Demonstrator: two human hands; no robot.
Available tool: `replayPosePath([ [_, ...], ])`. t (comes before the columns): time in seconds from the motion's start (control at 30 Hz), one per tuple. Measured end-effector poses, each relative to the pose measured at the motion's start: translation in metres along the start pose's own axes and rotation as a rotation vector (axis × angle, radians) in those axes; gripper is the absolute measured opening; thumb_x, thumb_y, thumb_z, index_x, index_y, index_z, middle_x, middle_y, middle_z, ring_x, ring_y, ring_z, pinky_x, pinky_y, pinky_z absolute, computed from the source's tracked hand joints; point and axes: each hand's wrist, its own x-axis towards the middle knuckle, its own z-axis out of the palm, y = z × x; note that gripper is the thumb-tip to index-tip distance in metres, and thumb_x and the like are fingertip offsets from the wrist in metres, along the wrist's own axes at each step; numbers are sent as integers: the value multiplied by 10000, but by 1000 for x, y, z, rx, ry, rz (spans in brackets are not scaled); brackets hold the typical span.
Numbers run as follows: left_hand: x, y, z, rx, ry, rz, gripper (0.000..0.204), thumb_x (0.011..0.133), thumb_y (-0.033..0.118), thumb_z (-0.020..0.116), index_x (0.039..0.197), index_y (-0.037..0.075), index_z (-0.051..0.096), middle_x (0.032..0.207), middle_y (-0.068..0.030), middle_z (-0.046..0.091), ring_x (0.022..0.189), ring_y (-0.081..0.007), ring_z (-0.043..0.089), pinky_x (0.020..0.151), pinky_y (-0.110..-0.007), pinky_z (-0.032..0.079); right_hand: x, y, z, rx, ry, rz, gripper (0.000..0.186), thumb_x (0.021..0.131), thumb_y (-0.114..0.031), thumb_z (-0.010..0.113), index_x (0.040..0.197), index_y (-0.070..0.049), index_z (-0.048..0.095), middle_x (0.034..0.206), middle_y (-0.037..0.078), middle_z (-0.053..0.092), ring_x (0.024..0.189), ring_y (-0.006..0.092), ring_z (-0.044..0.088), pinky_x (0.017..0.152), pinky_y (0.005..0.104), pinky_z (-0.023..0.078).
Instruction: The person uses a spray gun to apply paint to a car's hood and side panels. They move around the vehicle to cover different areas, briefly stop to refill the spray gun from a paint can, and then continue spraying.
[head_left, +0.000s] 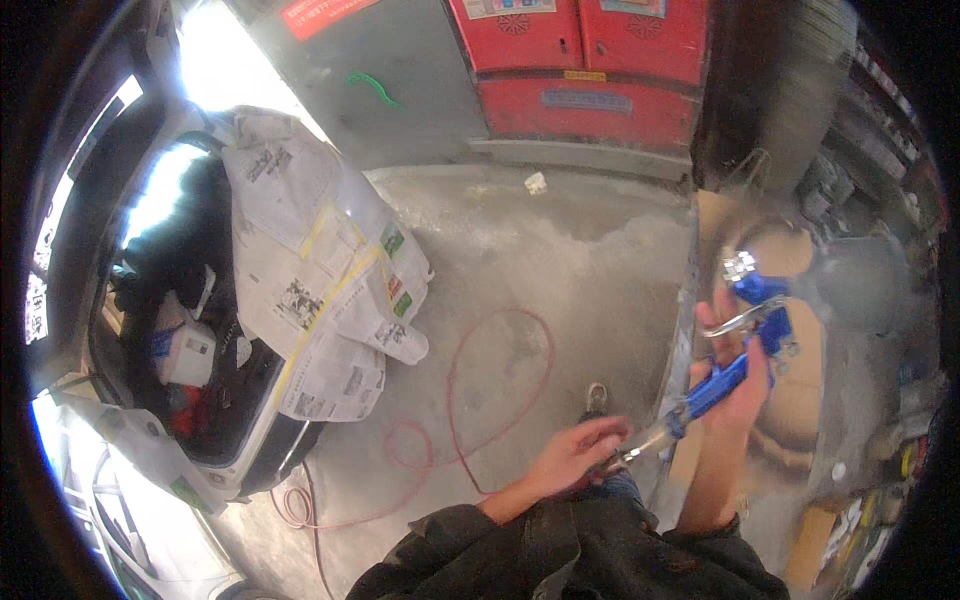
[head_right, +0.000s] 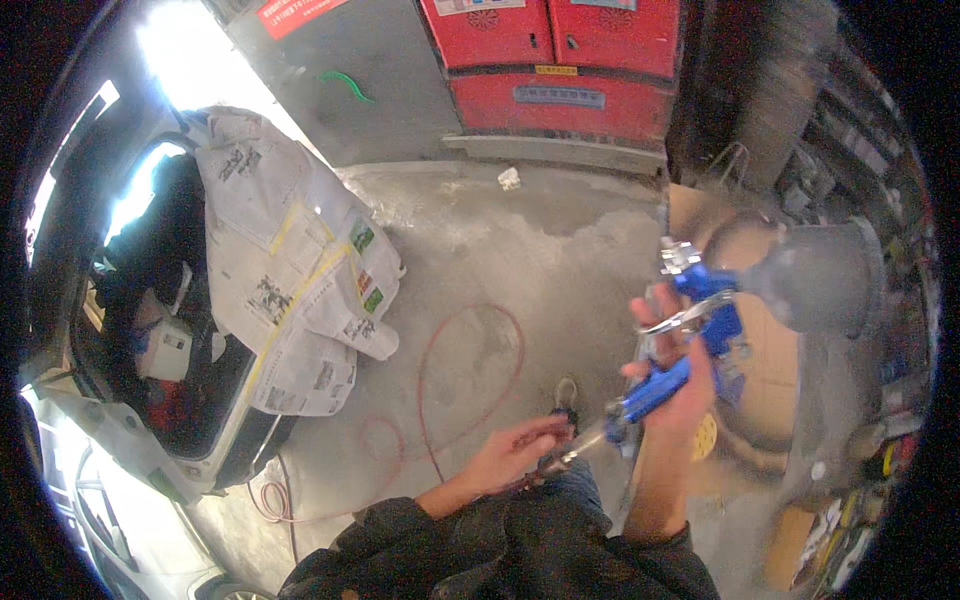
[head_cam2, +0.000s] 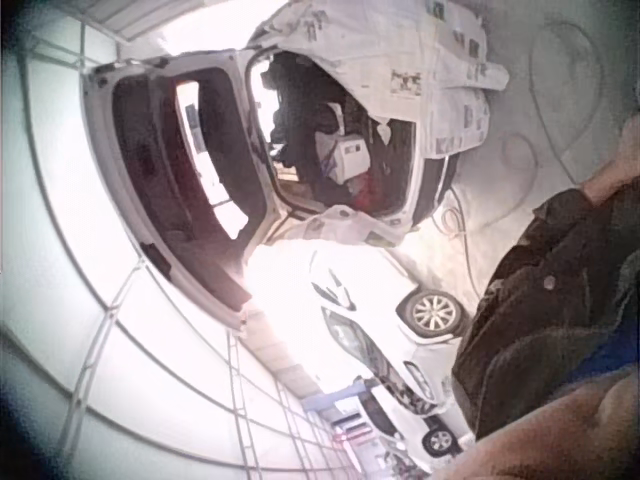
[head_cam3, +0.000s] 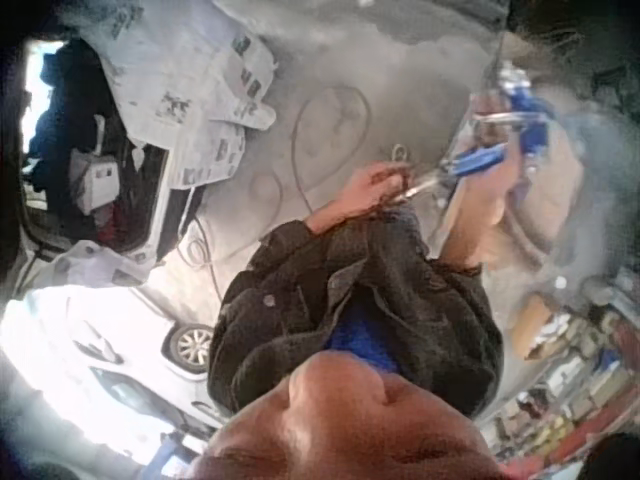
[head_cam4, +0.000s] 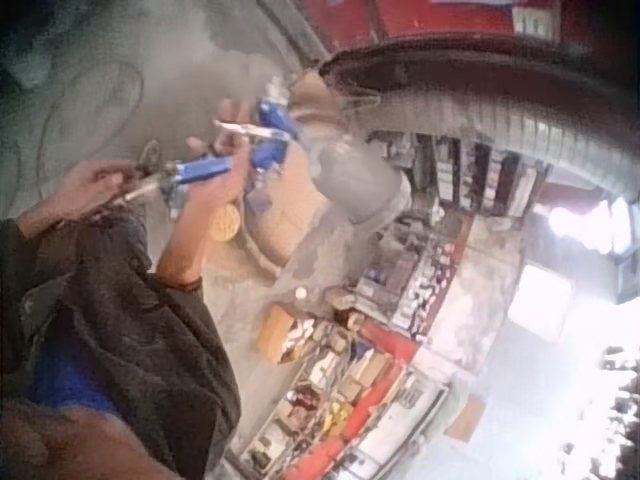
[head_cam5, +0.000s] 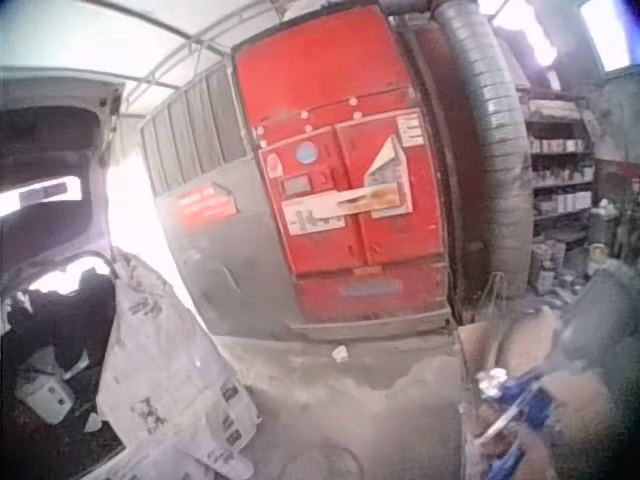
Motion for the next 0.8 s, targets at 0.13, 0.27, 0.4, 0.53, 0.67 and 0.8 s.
replayPosePath([
  [0.13,78,78,-11,-2,133,198,381,906,102,611,1263,2,525,1078,-48,634,968,-104,583,854,-260,470,86,49,10,-21,-102,109,549,935,-221,491,1399,-5,293,1331,201,473,1208,320,494,593,356,620],
  [0.27,128,141,-49,18,312,168,284,887,120,634,1142,-5,618,959,-22,644,846,-78,571,731,-226,464,168,87,36,58,-144,269,516,928,-194,527,1368,-5,335,1278,200,507,1122,278,549,567,358,615],
  [0.4,168,174,-90,84,405,151,253,911,189,619,1079,5,666,861,14,640,747,-55,537,650,-219,441,242,118,64,-53,-286,338,505,927,-234,544,1339,-5,363,1231,192,532,1089,289,566,584,368,609],
  [0.53,201,193,-133,97,499,215,258,936,186,578,1091,-4,658,891,9,650,757,-53,540,655,-221,445,301,163,85,-39,-362,500,504,943,-352,500,1299,-7,409,1207,158,555,1087,266,571,590,366,596],
  [0.67,246,197,-194,-242,490,272,302,980,212,498,1110,-24,635,953,-23,659,818,-87,586,708,-241,475,365,231,115,-314,-355,661,444,954,-390,475,1189,-16,513,1091,106,609,1011,203,596,528,309,564],
  [0.8,303,213,-261,-488,548,378,370,1003,240,430,1164,-62,572,1058,-113,648,927,-175,626,826,-301,493,440,315,137,-422,-462,796,373,942,-345,528,1146,-33,548,1032,95,624,935,196,612,520,298,550],
])
